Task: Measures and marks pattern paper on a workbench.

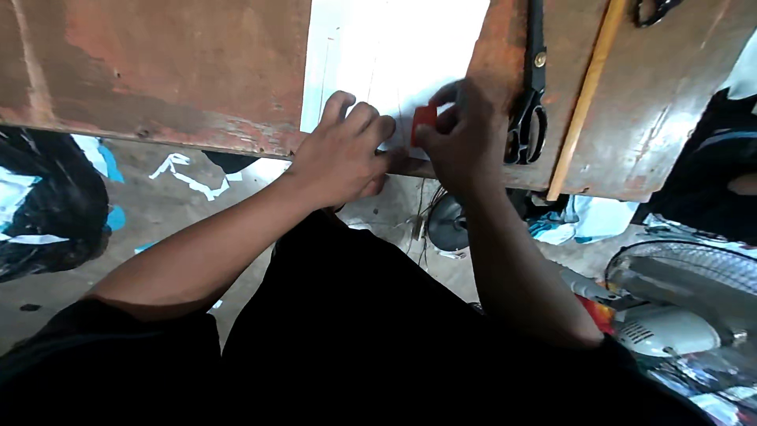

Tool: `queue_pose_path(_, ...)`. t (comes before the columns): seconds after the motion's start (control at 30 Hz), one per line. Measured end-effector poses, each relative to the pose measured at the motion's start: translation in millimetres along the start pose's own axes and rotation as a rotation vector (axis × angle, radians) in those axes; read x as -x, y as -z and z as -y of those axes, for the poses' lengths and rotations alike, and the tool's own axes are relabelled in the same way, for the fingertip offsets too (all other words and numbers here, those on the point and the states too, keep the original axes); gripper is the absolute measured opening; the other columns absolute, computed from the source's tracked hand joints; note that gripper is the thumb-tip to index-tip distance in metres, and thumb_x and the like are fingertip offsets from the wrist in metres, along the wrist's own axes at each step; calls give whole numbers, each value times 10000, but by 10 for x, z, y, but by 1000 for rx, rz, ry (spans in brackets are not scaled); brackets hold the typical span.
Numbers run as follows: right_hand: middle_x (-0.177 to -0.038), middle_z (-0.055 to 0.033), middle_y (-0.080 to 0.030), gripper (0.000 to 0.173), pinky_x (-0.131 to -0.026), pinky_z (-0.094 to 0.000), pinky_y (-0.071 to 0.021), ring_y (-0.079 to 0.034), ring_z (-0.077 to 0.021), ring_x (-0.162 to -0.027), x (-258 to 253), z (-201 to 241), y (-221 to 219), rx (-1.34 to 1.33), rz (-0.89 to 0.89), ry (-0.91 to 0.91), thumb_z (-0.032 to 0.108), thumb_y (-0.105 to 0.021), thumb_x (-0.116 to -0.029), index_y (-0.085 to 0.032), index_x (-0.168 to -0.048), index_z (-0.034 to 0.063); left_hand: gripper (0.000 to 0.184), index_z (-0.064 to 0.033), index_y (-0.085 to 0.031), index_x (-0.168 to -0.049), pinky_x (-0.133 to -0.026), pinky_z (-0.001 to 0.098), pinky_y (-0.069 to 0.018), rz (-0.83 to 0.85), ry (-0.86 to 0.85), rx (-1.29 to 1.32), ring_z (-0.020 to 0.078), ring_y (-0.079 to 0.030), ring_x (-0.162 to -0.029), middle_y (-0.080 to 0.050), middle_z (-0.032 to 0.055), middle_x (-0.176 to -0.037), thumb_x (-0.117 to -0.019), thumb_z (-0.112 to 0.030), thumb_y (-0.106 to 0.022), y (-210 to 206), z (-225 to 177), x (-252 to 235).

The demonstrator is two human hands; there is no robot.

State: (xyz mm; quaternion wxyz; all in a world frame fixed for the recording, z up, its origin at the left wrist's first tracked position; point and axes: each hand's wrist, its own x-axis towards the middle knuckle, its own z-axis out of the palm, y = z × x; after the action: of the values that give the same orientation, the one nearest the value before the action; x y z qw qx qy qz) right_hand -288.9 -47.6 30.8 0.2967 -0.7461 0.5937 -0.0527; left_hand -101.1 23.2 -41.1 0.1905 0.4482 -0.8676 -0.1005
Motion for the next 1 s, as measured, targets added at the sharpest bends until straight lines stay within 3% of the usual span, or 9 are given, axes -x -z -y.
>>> queue_pose_path(0.13,-819,-35,-701,286,-650,-381,-554,-655,-149,-675,106,-73,-90,-7,-1,-32,153,-706,-904,-666,-1180,89,358,-236,-702,-1256,-1055,639,-340,12,1,10,403,-587,-1154,-657,150,-1242,-1024,-367,-462,-1,-3,3)
queue_pose_path(0.37,-838,-38,-700,269,-669,-356,-558,-662,-139,-701,-368,36,-43,81,-39,131,134,-652,-927,-680,-1191,93,365,-231,-719,-1224,-1057,646,-349,4,2,8,404,-587,-1156,-660,141,-1186,-1021,-374,-451,-7,3,-1)
queue_pose_path(0.63,-817,-30,-699,290,-641,-363,-560,-654,-137,-665,-67,-42,-35,39,19,45,150,-684,-927,-668,-1208,84,348,-251,-709,-1260,-1091,641,-318,53,24,48,390,-573,-1192,-654,114,-1243,-1013,-372,-496,20,-9,-6)
queue_pose_path(0.73,-806,-41,-689,282,-632,-370,-536,-631,-146,-654,-247,-13,-53,67,-6,112,162,-655,-942,-678,-1209,77,317,-226,-729,-1181,-1085,640,-323,44,14,41,390,-576,-1184,-653,114,-1246,-1013,-369,-501,17,-3,-10)
queue_pose_path(0.87,-891,-47,-722,286,-702,-376,-564,-682,-158,-746,-554,102,-42,120,3,171,162,-637,-943,-683,-1220,111,307,-220,-737,-1153,-1083,630,-331,71,24,44,386,-580,-1190,-655,114,-1252,-1012,-369,-509,40,-11,-18)
queue_pose_path(1.0,-883,-54,-708,285,-692,-407,-566,-674,-172,-733,-405,104,39,105,83,150,164,-647,-952,-671,-1231,111,291,-214,-746,-1128,-1094,622,-326,25,22,87,376,-589,-1168,-663,105,-1234,-1001,-349,-522,15,4,-8)
